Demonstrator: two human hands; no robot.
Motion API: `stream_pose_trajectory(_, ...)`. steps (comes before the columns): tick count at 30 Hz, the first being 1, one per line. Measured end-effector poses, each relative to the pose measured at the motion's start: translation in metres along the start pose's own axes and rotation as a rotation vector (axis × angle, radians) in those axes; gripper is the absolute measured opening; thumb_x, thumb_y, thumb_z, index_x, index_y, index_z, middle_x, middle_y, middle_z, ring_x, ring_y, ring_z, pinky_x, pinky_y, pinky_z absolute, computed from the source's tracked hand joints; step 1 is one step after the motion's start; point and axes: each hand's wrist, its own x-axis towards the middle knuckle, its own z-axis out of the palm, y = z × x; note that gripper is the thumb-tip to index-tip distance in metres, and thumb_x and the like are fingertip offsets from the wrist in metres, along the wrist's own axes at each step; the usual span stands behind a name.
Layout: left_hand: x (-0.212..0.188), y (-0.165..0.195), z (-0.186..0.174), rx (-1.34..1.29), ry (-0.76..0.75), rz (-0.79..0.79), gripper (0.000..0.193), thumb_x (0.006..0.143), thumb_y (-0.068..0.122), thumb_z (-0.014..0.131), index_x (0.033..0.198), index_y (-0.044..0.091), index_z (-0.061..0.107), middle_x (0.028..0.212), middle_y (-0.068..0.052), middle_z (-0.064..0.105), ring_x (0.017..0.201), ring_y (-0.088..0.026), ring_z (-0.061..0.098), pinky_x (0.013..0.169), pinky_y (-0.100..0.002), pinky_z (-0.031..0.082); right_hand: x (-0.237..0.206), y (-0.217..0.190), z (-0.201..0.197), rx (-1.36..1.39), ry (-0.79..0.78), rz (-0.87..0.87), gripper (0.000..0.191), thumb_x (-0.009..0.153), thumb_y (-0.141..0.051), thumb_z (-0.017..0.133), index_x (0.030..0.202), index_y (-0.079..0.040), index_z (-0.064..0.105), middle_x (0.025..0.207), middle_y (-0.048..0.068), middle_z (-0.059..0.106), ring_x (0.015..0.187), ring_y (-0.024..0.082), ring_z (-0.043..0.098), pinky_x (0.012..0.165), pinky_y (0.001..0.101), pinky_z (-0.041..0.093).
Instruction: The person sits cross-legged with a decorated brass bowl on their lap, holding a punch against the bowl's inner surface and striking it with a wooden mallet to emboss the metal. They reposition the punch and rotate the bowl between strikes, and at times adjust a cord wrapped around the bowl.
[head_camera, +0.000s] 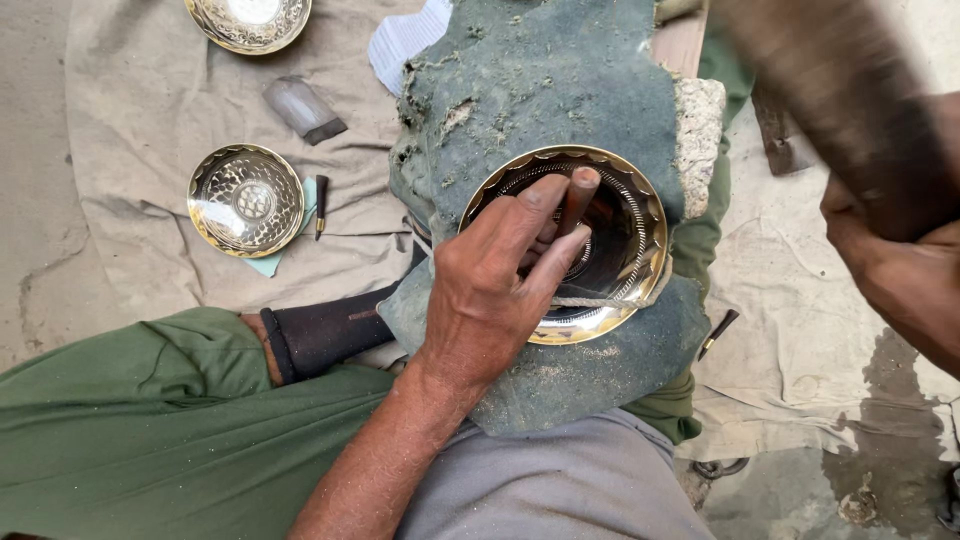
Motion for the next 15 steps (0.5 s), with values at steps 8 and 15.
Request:
stream_pose_trajectory(8, -0.0019, -0.0005, 0.0014, 0.101, -0.01, 0.058, 0.042, 0.097, 0.016, 0.081, 0.133, 0.007, 0.062, 0.094, -0.008, 0.067, 0.079, -0.019, 0.069, 0.068, -0.034, 0.061, 0.0028, -0.0076, -0.004, -0.19, -0.062, -0.075, 0.025, 0.096, -0.002, 0.063, 0.121, -0.002, 0.061, 0.081, 0.009, 0.061, 0.07, 0.013, 0.063, 0.068, 0.0266, 0.059)
stream_pose_trajectory(15, 0.0036, 0.001, -0.0015, 0.033, -0.045, 0.042, 0.042, 0.096, 0.016, 0.08, 0.133, 0.008, 0.063, 0.099, -0.008, 0.07, 0.085, -0.019, 0.072, 0.073, -0.033, 0.062, 0.0059, -0.0098, -0.0094, -0.333, -0.087, -0.104, 0.015, 0.095, -0.001, 0.065, 0.109, -0.003, 0.068, 0.073, 0.011, 0.059, 0.062, 0.017, 0.061, 0.059, 0.0302, 0.057)
